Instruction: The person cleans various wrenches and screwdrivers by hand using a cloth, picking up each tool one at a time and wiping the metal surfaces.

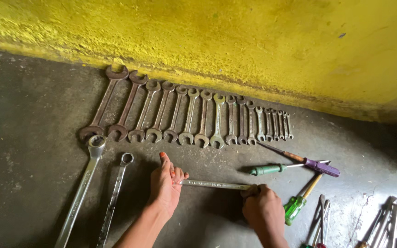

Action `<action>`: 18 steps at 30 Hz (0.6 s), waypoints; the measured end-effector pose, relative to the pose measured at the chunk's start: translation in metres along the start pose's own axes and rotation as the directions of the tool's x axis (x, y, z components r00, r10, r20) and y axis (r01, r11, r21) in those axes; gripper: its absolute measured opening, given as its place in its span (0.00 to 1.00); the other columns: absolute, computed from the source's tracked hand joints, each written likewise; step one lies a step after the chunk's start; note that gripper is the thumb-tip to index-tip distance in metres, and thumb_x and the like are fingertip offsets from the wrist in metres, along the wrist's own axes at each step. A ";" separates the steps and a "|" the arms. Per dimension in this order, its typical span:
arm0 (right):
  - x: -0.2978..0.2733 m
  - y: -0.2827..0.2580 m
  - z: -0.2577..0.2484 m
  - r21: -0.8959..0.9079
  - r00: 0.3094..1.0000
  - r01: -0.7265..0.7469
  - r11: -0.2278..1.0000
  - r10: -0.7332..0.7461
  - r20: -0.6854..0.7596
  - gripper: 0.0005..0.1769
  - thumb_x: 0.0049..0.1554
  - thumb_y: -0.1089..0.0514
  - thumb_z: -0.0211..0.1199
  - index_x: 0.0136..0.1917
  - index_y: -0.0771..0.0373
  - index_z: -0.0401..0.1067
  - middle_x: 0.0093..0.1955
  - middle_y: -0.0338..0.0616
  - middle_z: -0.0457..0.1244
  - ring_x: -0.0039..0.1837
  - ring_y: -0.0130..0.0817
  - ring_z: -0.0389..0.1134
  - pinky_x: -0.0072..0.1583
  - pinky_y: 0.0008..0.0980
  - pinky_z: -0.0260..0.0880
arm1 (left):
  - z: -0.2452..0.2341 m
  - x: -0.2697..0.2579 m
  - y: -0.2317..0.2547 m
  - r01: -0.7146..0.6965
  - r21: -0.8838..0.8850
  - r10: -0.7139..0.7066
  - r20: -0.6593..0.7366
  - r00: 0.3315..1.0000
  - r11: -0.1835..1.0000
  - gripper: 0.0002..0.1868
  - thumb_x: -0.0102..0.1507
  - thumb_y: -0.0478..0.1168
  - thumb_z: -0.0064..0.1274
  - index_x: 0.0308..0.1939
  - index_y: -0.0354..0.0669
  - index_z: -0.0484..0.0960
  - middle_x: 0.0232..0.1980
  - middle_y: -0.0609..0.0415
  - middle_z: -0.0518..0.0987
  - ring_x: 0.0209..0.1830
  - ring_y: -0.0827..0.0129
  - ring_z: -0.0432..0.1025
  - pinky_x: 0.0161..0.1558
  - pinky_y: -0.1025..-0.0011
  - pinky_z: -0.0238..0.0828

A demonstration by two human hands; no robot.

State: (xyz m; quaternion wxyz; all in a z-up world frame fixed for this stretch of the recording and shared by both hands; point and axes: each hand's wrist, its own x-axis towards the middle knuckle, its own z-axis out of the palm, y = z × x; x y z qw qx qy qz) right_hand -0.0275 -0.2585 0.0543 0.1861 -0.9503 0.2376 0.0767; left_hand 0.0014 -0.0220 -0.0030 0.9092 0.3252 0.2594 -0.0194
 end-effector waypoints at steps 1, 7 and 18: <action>0.006 -0.001 -0.002 0.070 0.996 -0.069 0.995 0.065 0.057 0.12 0.49 0.57 0.64 0.47 0.56 0.82 0.40 0.53 0.70 0.45 0.53 0.72 0.47 0.43 0.69 | 0.000 0.001 0.000 -0.003 -0.006 0.003 0.012 1.000 1.000 0.30 0.73 0.57 0.38 0.18 0.51 0.57 0.17 0.62 0.51 0.18 0.74 0.47 0.39 0.65 0.66; 0.050 0.042 0.009 0.672 0.834 -0.531 0.516 0.179 0.522 0.19 0.56 0.63 0.49 0.46 0.81 0.77 0.32 0.58 0.65 0.29 0.48 0.60 0.26 0.42 0.60 | -0.003 0.000 -0.003 -0.035 0.005 0.035 0.017 0.999 0.999 0.29 0.72 0.56 0.39 0.19 0.51 0.58 0.17 0.63 0.50 0.19 0.74 0.49 0.37 0.64 0.63; 0.024 0.072 -0.020 0.934 0.928 -0.342 0.102 0.193 0.319 0.16 0.63 0.56 0.49 0.59 0.64 0.72 0.47 0.48 0.67 0.40 0.34 0.67 0.37 0.35 0.65 | 0.001 0.001 -0.003 -0.006 -0.047 0.005 -0.021 1.000 0.999 0.30 0.72 0.56 0.39 0.18 0.50 0.57 0.16 0.62 0.51 0.18 0.73 0.47 0.41 0.64 0.65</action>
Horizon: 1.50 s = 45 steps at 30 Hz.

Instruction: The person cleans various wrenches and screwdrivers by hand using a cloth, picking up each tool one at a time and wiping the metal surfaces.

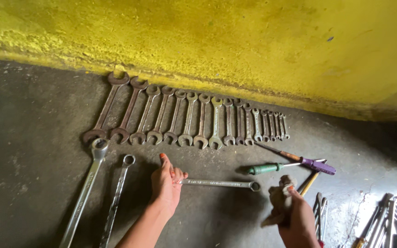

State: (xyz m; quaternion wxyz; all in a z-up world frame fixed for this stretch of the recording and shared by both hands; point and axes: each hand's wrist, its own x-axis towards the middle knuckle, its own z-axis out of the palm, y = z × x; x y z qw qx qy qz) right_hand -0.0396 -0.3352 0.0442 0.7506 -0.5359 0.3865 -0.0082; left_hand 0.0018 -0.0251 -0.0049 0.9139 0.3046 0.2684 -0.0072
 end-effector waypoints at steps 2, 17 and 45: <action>0.001 0.003 0.004 -0.390 0.987 0.150 0.909 -0.159 0.009 0.17 0.65 0.56 0.52 0.63 0.65 0.72 0.47 0.54 0.68 0.41 0.39 0.68 0.38 0.38 0.65 | -0.002 0.000 0.000 0.010 -0.005 -0.010 -0.032 0.999 1.000 0.31 0.72 0.57 0.39 0.17 0.49 0.55 0.15 0.61 0.50 0.18 0.72 0.48 0.41 0.63 0.65; 0.034 0.017 -0.021 -0.214 0.178 0.420 -0.882 -0.151 0.972 0.49 0.45 0.68 0.66 0.77 0.53 0.55 0.72 0.52 0.57 0.66 0.43 0.64 0.56 0.46 0.70 | 0.005 -0.008 0.008 0.031 0.013 -0.030 -0.007 1.000 0.999 0.30 0.72 0.57 0.37 0.17 0.50 0.55 0.16 0.62 0.48 0.19 0.73 0.45 0.38 0.65 0.61; -0.039 -0.004 0.013 0.286 0.875 -0.042 0.957 -0.103 0.473 0.22 0.65 0.56 0.46 0.71 0.58 0.64 0.60 0.49 0.68 0.52 0.41 0.72 0.51 0.40 0.74 | 0.073 -0.047 0.052 -0.024 0.250 -0.026 0.195 0.981 0.968 0.25 0.73 0.55 0.36 0.26 0.46 0.68 0.19 0.63 0.57 0.18 0.74 0.50 0.34 0.66 0.58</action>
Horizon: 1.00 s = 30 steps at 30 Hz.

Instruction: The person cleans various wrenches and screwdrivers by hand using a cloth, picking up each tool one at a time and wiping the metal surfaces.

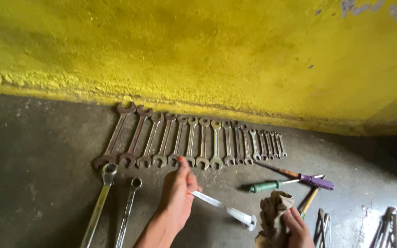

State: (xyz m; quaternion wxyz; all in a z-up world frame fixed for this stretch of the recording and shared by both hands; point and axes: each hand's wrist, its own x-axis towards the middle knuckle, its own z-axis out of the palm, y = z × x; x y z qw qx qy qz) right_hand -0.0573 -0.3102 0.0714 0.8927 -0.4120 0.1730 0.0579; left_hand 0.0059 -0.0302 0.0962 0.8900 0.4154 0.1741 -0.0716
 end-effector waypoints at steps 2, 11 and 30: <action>0.004 0.008 0.011 -0.156 0.970 0.077 0.985 -0.110 -0.215 0.26 0.60 0.59 0.47 0.72 0.60 0.63 0.59 0.51 0.68 0.55 0.42 0.72 0.56 0.42 0.74 | 0.024 -0.014 0.017 -0.087 0.231 0.050 0.158 0.986 0.969 0.28 0.73 0.57 0.33 0.30 0.41 0.74 0.21 0.61 0.62 0.21 0.74 0.53 0.31 0.66 0.50; -0.032 0.036 0.159 -0.580 0.616 0.757 0.302 -0.627 0.478 0.23 0.64 0.72 0.45 0.72 0.72 0.59 0.66 0.53 0.62 0.67 0.42 0.62 0.67 0.33 0.58 | 0.085 -0.050 0.051 -0.065 0.325 -0.078 0.409 0.909 0.944 0.53 0.65 0.78 0.15 0.88 0.59 0.35 0.86 0.42 0.43 0.81 0.43 0.44 0.68 0.35 0.47; -0.023 -0.111 0.179 -0.596 0.544 0.684 0.419 -0.838 0.035 0.10 0.69 0.55 0.54 0.49 0.64 0.69 0.38 0.45 0.67 0.34 0.26 0.65 0.35 0.28 0.64 | 0.084 -0.094 -0.005 -0.373 0.882 -0.200 0.437 0.877 0.288 0.22 0.74 0.51 0.30 0.46 0.41 0.77 0.19 0.58 0.72 0.10 0.72 0.62 0.14 0.64 0.62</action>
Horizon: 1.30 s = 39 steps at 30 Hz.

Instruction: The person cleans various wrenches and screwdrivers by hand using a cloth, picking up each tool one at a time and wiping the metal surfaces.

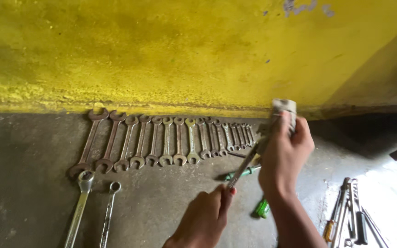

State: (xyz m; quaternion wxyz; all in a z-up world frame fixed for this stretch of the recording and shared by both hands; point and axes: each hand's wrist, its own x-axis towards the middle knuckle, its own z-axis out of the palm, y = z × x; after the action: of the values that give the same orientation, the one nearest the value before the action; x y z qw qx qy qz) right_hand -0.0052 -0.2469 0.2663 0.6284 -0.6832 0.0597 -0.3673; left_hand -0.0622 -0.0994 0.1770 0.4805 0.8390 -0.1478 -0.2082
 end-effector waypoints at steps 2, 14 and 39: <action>0.014 -0.005 -0.007 -0.552 0.956 0.293 0.781 -0.254 0.148 0.12 0.66 0.54 0.58 0.46 0.65 0.68 0.35 0.45 0.67 0.34 0.28 0.68 0.35 0.32 0.68 | -0.013 -0.002 0.015 0.041 0.067 -0.036 -0.084 0.996 0.997 0.19 0.74 0.47 0.29 0.50 0.38 0.73 0.19 0.55 0.73 0.08 0.73 0.63 0.09 0.67 0.61; 0.139 -0.100 -0.073 -0.815 0.825 0.563 0.134 -0.147 0.546 0.30 0.67 0.46 0.60 0.27 0.62 0.71 0.22 0.46 0.64 0.23 0.37 0.59 0.31 0.38 0.61 | -0.082 0.015 0.170 -0.264 0.558 0.407 -0.147 0.902 0.787 0.24 0.73 0.47 0.29 0.43 0.30 0.76 0.13 0.52 0.72 0.04 0.71 0.64 0.02 0.70 0.58; 0.077 0.009 -0.100 -0.473 0.751 0.607 0.638 -0.269 0.603 0.26 0.60 0.50 0.61 0.23 0.60 0.69 0.20 0.38 0.57 0.22 0.25 0.54 0.27 0.34 0.56 | -0.032 -0.002 0.058 -0.143 0.549 0.270 -0.158 0.950 0.823 0.25 0.73 0.55 0.35 0.37 0.42 0.79 0.12 0.59 0.65 0.05 0.74 0.56 0.06 0.69 0.53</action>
State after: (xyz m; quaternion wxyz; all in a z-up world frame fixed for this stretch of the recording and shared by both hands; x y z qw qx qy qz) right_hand -0.0031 -0.3720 0.2848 0.2352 -0.9160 -0.1492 -0.2887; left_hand -0.0507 -0.1033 0.2425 0.2631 0.9360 -0.2338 -0.0076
